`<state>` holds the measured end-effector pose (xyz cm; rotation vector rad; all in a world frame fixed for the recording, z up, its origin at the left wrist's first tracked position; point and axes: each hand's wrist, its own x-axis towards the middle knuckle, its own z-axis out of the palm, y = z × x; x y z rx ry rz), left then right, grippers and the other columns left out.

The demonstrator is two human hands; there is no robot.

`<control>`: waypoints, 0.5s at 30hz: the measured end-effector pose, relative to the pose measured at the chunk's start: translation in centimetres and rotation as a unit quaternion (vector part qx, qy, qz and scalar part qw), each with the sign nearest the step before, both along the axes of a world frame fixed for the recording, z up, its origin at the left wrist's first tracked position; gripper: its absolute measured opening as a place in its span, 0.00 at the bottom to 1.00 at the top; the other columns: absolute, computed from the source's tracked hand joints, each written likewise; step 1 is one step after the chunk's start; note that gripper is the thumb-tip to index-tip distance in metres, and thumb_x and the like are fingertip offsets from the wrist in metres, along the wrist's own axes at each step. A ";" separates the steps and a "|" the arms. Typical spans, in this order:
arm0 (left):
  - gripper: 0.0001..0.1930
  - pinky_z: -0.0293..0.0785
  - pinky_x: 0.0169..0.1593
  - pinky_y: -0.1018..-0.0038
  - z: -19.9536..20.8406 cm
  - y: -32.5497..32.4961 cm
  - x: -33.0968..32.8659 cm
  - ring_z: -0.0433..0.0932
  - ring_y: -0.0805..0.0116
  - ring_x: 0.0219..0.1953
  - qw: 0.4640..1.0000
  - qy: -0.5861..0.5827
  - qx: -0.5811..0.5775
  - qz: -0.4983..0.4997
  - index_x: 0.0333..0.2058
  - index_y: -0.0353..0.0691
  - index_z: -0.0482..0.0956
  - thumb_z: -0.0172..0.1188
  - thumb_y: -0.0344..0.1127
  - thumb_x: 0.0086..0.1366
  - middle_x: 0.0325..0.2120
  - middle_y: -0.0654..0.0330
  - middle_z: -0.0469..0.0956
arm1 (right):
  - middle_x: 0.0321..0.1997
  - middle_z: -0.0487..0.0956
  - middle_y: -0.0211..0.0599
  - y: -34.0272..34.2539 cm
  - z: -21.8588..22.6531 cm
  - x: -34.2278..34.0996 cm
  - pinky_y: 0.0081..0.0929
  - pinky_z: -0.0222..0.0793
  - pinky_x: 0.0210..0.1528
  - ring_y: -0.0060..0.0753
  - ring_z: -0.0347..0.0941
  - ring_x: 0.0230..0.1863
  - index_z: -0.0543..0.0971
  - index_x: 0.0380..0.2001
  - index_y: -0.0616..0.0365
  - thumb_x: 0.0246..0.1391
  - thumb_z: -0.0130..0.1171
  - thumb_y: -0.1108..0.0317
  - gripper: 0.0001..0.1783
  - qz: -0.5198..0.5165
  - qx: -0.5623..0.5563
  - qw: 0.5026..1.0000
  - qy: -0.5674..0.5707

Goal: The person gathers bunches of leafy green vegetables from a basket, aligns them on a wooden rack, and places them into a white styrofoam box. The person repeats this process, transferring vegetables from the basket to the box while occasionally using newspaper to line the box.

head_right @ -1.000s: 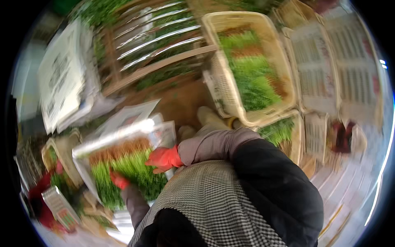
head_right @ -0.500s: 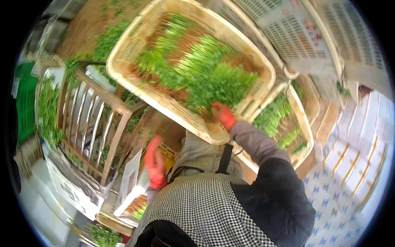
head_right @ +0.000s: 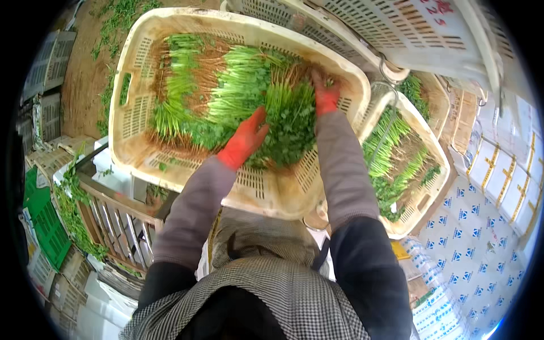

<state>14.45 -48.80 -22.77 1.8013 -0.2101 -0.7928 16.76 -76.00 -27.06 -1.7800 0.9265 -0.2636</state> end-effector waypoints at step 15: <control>0.24 0.72 0.57 0.59 -2.7 -7.6 12.9 0.73 0.54 0.56 0.859 -0.480 0.130 -0.123 0.56 0.43 0.75 0.59 0.36 0.60 0.53 0.56 0.75 | 0.54 0.73 0.51 7.0 -1.2 3.1 0.54 0.63 0.57 0.56 0.68 0.57 0.68 0.51 0.67 0.24 0.80 0.37 0.57 -0.065 -0.327 0.908 0.254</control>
